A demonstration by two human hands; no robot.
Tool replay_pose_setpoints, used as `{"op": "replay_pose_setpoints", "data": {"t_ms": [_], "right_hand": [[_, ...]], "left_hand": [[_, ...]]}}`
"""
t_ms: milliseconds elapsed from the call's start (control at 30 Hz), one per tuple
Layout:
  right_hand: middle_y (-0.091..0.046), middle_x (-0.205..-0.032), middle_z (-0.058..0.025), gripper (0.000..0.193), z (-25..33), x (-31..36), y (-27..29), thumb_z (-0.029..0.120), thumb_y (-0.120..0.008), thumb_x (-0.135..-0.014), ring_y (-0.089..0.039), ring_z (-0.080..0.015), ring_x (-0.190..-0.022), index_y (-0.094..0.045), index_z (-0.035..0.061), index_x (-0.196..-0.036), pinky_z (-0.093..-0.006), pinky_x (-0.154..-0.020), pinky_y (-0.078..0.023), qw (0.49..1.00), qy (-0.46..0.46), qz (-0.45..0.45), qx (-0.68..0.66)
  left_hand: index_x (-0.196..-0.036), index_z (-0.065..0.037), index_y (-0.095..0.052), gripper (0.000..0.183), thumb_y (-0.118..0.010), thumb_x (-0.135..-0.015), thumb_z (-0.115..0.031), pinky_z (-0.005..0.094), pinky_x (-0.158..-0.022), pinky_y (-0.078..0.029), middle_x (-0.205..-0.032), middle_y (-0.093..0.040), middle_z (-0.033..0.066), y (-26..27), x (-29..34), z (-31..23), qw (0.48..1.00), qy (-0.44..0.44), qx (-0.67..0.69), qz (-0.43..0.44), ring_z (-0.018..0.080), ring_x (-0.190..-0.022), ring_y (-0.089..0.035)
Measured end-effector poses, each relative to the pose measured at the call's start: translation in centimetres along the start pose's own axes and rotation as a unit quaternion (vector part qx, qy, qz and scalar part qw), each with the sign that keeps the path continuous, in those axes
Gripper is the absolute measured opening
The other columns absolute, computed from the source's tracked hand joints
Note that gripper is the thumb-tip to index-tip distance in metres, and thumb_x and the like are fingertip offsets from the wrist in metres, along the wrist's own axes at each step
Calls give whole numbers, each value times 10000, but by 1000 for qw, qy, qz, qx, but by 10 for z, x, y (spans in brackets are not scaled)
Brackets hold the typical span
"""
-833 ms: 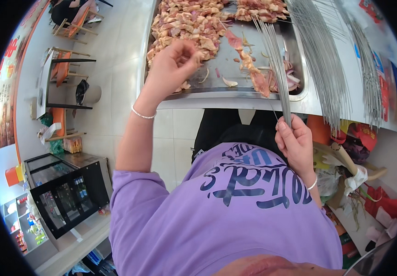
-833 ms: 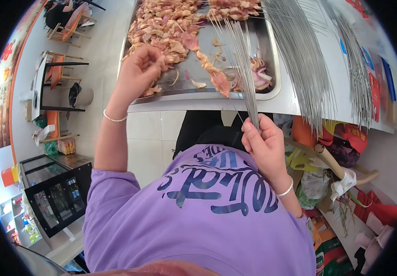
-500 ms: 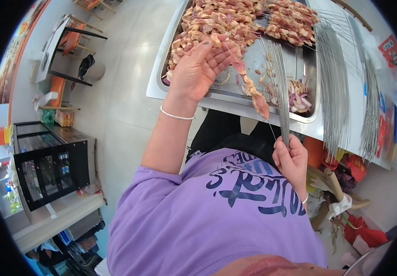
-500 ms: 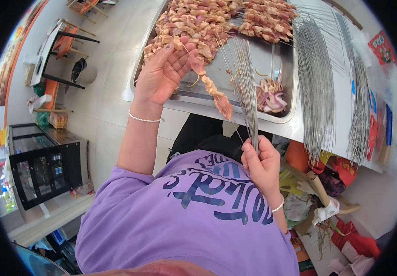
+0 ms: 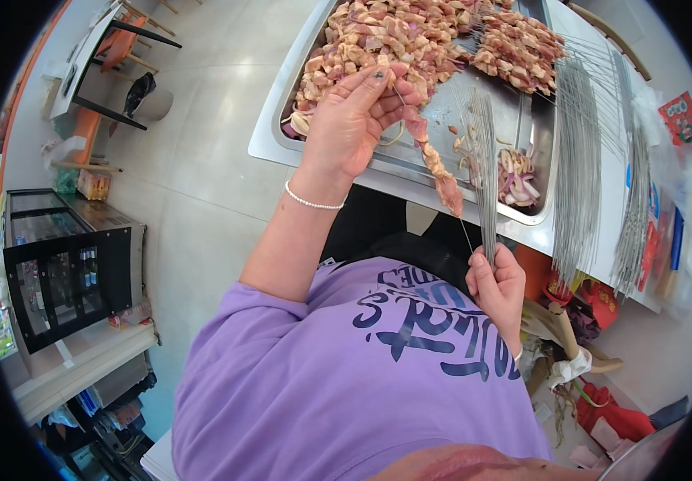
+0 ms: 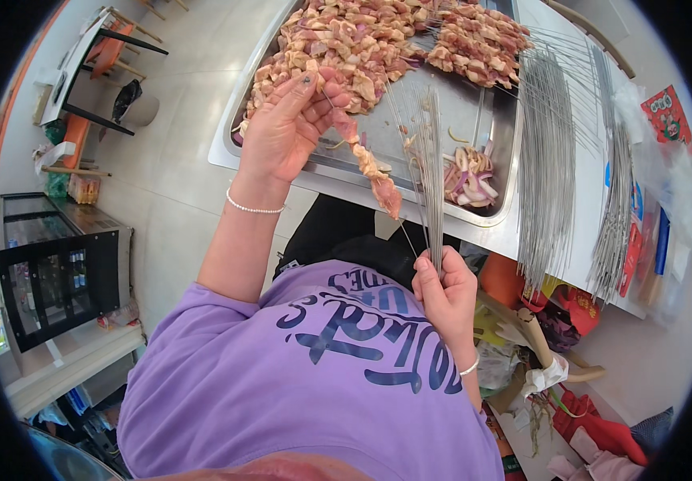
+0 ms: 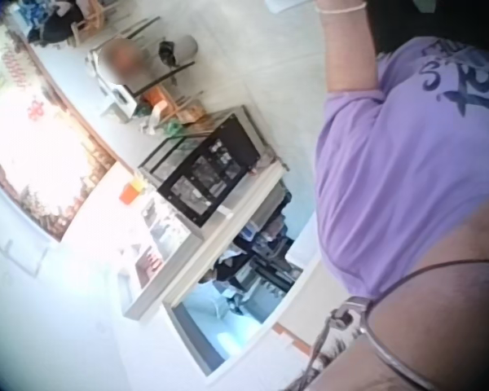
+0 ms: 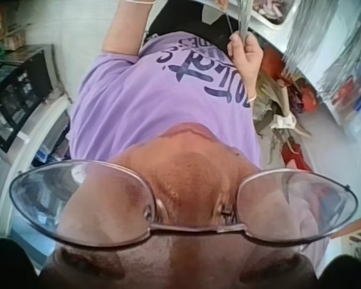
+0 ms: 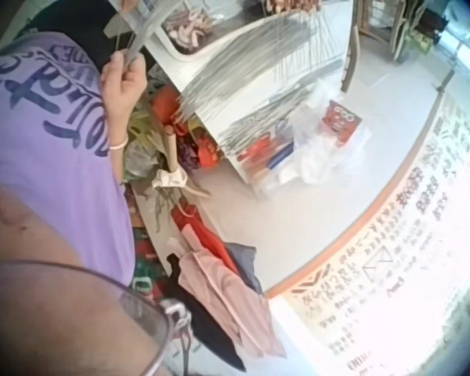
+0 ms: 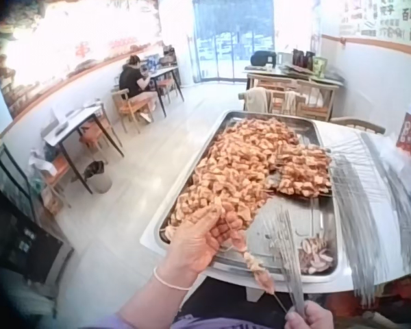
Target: The person threads pieces of raw meat onto metal skewers one by one. They pick up meat from a tray and slide it onto the skewers held in the other hand, repeating the process continuously.
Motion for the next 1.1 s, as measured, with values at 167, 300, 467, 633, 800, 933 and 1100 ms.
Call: {"op": "replay_pose_setpoints", "data": {"t_ms": [167, 300, 467, 633, 800, 933, 1100], "right_hand": [[-493, -670, 30, 99, -2, 1, 0, 84, -558, -990, -451, -28, -539, -544, 8, -929, -177, -487, -340, 1000, -2, -11, 0], [-503, -692, 24, 96, -7, 0, -2, 80, -557, -989, -455, -29, -536, -542, 5, -930, -179, -479, -344, 999, 17, -24, -27], [-509, -709, 21, 88, -11, -3, -4, 76, -557, -989, -458, -30, -535, -539, 4, -941, -181, -472, -349, 998, 44, -26, -33], [-510, -710, 20, 79, -7, -4, -7, 71, -547, -991, -458, -30, -537, -538, 0, -956, -181, -472, -349, 997, 61, -24, -47], [-507, -696, 18, 86, 0, -10, -14, 69, -537, -994, -451, -31, -538, -536, -6, -953, -182, -483, -347, 996, 70, -26, -58], [-490, -656, 23, 98, 0, -16, -17, 72, -538, -995, -438, -28, -535, -536, -14, -947, -185, -488, -333, 996, 73, -14, -51], [-499, -686, 21, 98, -1, -19, -21, 72, -542, -995, -438, -28, -539, -542, -14, -950, -184, -485, -339, 995, 82, -15, -52]], "left_hand": [[-1150, 10, -632, 261, -551, -1005, -192, 360, -800, -552, -955, -678, 85, -4, 4, 1, 997, -57, -60, 0, 208, -900, -675], [-1132, 17, -630, 254, -549, -1004, -187, 375, -772, -554, -941, -677, 96, -10, 8, 2, 996, -60, -66, 9, 215, -886, -668], [-1093, 15, -629, 233, -543, -1003, -181, 371, -782, -547, -939, -677, 104, -16, 13, 4, 1000, -14, 24, 1, 232, -897, -664], [-1081, 8, -635, 224, -547, -997, -181, 370, -867, -522, -967, -682, 113, -24, 16, 8, 1000, -13, 0, 12, 246, -988, -660], [-1175, -3, -606, 285, -505, -1012, -213, 363, -941, -494, -1096, -666, 121, -27, 15, 14, 998, -11, -56, 34, 257, -1088, -637], [-1230, -55, -519, 304, -414, -1043, -271, 335, -912, -478, -1174, -597, 85, -47, 11, 11, 993, 40, 103, 30, 217, -1101, -597], [-973, -114, -475, 211, -364, -1061, -271, 288, -731, -369, -849, -399, -2, -52, 3, 22, 981, 9, 185, 48, 132, -735, -382]]}}
Point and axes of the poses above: each hand's wrist, its own x-axis away from the middle knuckle, its own y-axis out of the back of the hand, z = x × y, the point moved 5 cm from there along -x, towards the middle knuckle
